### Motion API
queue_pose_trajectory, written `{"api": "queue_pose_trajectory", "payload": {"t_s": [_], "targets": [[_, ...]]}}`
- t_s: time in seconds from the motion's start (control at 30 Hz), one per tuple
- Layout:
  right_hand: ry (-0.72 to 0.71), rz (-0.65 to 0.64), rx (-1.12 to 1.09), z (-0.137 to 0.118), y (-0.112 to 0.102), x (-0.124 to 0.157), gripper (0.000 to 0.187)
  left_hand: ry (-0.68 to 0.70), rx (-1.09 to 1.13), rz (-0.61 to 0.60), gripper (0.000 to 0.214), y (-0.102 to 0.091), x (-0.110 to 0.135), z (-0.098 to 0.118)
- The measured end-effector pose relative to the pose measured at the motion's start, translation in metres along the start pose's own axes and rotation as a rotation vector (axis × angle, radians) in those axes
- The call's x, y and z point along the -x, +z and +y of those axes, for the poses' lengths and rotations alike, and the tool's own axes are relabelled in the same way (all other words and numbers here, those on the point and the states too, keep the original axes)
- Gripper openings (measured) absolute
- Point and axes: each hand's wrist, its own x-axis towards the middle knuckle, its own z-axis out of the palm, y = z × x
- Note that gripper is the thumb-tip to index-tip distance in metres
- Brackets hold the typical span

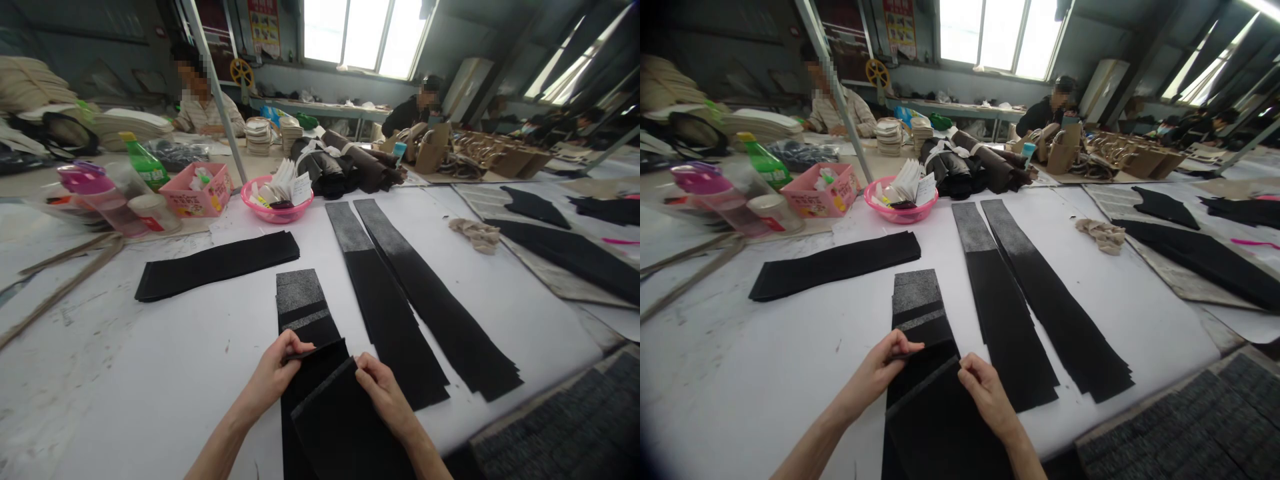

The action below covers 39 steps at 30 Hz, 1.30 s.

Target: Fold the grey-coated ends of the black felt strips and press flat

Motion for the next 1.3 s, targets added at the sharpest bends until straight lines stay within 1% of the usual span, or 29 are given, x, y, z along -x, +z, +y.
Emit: {"api": "queue_pose_trajectory", "payload": {"t_s": [0.1, 0.13, 0.2, 0.3, 0.43, 0.6, 0.77, 0.9, 1.0, 1.13, 1.2, 1.3], "targets": [[0.078, 0.114, -0.286, -0.012, -0.009, 0.003, 0.035, -0.041, 0.025, 0.050, 0.014, -0.002, 0.001, 0.001], [0.099, 0.127, -0.347, -0.017, -0.011, 0.003, 0.035, -0.037, 0.059, 0.053, 0.017, -0.002, 0.001, 0.000], [0.131, 0.075, -0.396, -0.025, -0.013, -0.001, 0.033, -0.014, 0.157, 0.048, 0.024, -0.002, 0.001, 0.000], [0.171, -0.062, -0.321, -0.032, -0.012, -0.009, 0.032, -0.008, 0.246, 0.063, 0.032, 0.000, 0.001, -0.002], [0.193, -0.152, -0.154, -0.032, -0.007, -0.019, 0.037, -0.009, 0.319, 0.093, 0.037, -0.001, 0.003, -0.007], [0.161, -0.206, 0.018, -0.033, -0.002, -0.028, 0.040, -0.029, 0.430, 0.124, 0.038, -0.004, 0.007, -0.016], [0.158, -0.206, 0.079, -0.033, -0.001, -0.030, 0.039, -0.075, 0.419, 0.223, 0.037, -0.011, 0.021, -0.026], [0.184, -0.208, 0.053, -0.030, 0.000, -0.029, 0.035, -0.104, 0.415, 0.288, 0.039, -0.030, 0.046, -0.033], [0.195, -0.225, 0.052, -0.029, 0.001, -0.029, 0.033, -0.133, 0.363, 0.321, 0.037, -0.053, 0.071, -0.037], [0.213, -0.240, 0.025, -0.028, 0.002, -0.030, 0.029, -0.174, 0.219, 0.398, 0.035, -0.085, 0.100, -0.040], [0.222, -0.235, 0.024, -0.027, 0.003, -0.030, 0.030, -0.168, 0.158, 0.421, 0.033, -0.098, 0.106, -0.042], [0.227, -0.218, 0.060, -0.026, 0.004, -0.031, 0.033, -0.177, 0.094, 0.449, 0.032, -0.113, 0.104, -0.046]]}}
